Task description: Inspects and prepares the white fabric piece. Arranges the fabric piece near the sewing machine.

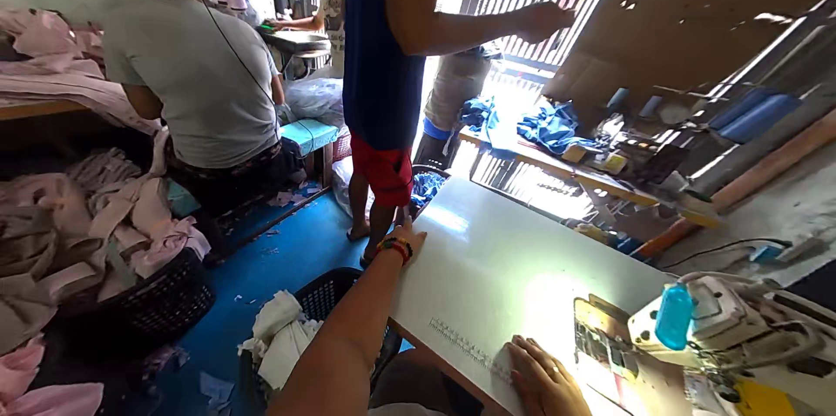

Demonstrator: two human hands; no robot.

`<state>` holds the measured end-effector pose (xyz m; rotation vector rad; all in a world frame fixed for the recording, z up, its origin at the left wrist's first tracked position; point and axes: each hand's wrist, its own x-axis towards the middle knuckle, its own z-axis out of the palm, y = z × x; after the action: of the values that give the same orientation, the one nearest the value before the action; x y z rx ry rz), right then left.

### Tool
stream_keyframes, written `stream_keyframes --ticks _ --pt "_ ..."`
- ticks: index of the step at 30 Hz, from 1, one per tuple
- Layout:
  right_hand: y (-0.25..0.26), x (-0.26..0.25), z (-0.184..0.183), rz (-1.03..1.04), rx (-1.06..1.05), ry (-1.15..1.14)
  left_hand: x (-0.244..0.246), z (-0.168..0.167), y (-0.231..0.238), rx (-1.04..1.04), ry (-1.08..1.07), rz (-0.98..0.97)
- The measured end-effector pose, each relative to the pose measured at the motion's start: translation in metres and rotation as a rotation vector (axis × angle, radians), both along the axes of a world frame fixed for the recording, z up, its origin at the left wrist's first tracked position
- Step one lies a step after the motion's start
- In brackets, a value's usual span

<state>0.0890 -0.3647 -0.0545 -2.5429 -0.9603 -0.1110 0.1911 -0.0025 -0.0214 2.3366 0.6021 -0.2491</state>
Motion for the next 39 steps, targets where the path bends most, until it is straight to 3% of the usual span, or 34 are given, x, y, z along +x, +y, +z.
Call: stream_keyframes --ticks 9,13,17,20,21,23,26,31,39 --pt "-0.004 0.001 -0.004 0.006 0.019 0.000 -0.002 0.004 -0.004 0.029 0.057 -0.003" --pt "-0.004 0.004 -0.013 -0.022 0.041 -0.080 0.002 0.005 0.012 -0.017 -0.037 -0.088" --pt "-0.003 0.004 -0.019 -0.044 0.029 -0.142 0.019 -0.073 0.035 0.214 -0.443 -0.022" --pt "0.000 0.004 -0.018 -0.049 0.018 -0.130 0.014 -0.040 0.033 0.139 -0.091 -0.178" --pt "0.000 0.003 -0.018 -0.051 0.017 -0.132 0.013 -0.035 0.032 0.078 -0.072 -0.170" --pt "0.000 0.002 -0.017 -0.055 0.016 -0.137 0.016 -0.042 0.034 0.035 -0.090 -0.155" --pt "0.004 0.002 -0.012 -0.062 0.003 -0.112 0.016 -0.038 0.036 0.141 -0.071 -0.253" --pt "0.001 0.006 -0.007 -0.051 -0.034 -0.029 0.006 -0.026 0.024 0.013 -0.069 0.010" --pt "-0.002 0.006 -0.008 -0.056 -0.027 0.010 0.000 -0.019 0.021 0.009 -0.116 -0.001"
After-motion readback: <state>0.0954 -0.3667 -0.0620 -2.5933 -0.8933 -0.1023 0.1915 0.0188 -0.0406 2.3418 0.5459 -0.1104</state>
